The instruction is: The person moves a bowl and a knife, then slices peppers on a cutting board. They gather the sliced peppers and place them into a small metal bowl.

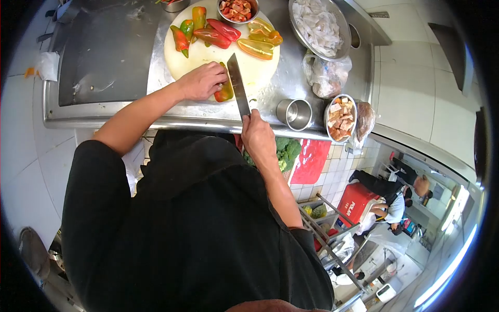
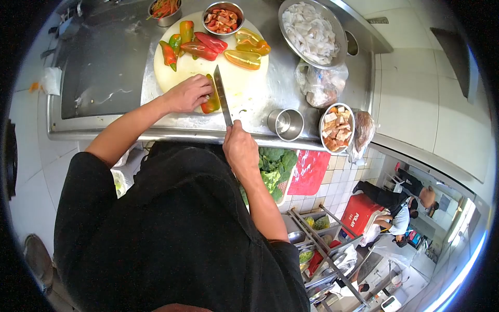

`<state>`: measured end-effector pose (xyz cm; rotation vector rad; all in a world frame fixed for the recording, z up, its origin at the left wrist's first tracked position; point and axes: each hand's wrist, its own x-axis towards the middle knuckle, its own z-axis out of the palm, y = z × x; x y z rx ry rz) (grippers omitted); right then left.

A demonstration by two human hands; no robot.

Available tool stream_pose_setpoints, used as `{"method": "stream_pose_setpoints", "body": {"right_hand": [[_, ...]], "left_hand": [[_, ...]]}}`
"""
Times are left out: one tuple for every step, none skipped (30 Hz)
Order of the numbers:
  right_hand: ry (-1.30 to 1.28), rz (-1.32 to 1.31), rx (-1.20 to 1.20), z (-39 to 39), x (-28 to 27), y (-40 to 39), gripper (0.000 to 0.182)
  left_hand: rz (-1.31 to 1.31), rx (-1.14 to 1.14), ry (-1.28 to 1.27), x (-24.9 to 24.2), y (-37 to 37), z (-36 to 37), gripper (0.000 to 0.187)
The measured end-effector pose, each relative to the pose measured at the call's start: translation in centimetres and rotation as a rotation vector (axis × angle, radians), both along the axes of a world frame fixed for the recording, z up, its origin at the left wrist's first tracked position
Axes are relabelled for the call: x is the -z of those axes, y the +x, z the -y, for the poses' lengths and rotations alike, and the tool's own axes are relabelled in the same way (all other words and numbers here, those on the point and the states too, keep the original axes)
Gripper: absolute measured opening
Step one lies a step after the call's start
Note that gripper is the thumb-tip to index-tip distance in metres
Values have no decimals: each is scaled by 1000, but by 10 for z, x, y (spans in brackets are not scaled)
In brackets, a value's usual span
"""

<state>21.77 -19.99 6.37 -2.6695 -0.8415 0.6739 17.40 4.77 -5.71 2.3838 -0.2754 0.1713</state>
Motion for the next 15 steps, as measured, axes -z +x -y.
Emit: {"method": "stream_pose_setpoints", "body": {"right_hand": [[-2, -1, -1, 0, -4, -1, 25], [-17, -7, -2, -1, -6, -1, 25], [-31, -15, -3, -1, -8, -2, 24], [-46, -24, -5, -2, -7, -3, 24], [-36, -26, -5, -3, -1, -3, 24], [-25, -28, -5, -6, 10, -3, 24], [-14, -28, -4, -11, 18, -1, 23], [-12, -28, -11, -16, 25, 1, 23], [-11, -25, -16, -22, 29, 5, 23], [-4, -18, -20, -27, 30, 8, 23], [-18, -13, -19, -24, 25, 7, 23], [-28, -5, -21, -21, 17, 6, 23], [-41, 1, -30, -20, 12, 7, 23], [-52, -3, -26, -21, 11, 6, 23], [-67, -13, -19, -20, 11, 3, 23]], "left_hand": [[1, -5, 11, 2, 1, 0, 28], [2, -12, 23, 3, 2, 0, 28], [18, -18, 22, 5, 2, 1, 28], [32, -26, 21, 7, 1, 2, 28], [43, -36, 20, 10, 0, 2, 29], [34, -39, 0, 9, -1, 2, 28], [26, -40, -19, 7, -1, 1, 28], [19, -38, -40, 5, -2, 2, 28], [11, -35, -54, 8, -4, 3, 28], [9, -33, -63, 10, -4, 1, 28], [10, -26, -72, 12, -2, 0, 28], [40, -27, -71, 10, 1, -1, 29], [67, -35, -72, 10, 1, -1, 29], [83, -44, -79, 13, -3, 1, 29], [90, -51, -72, 14, -3, 1, 30]]}}
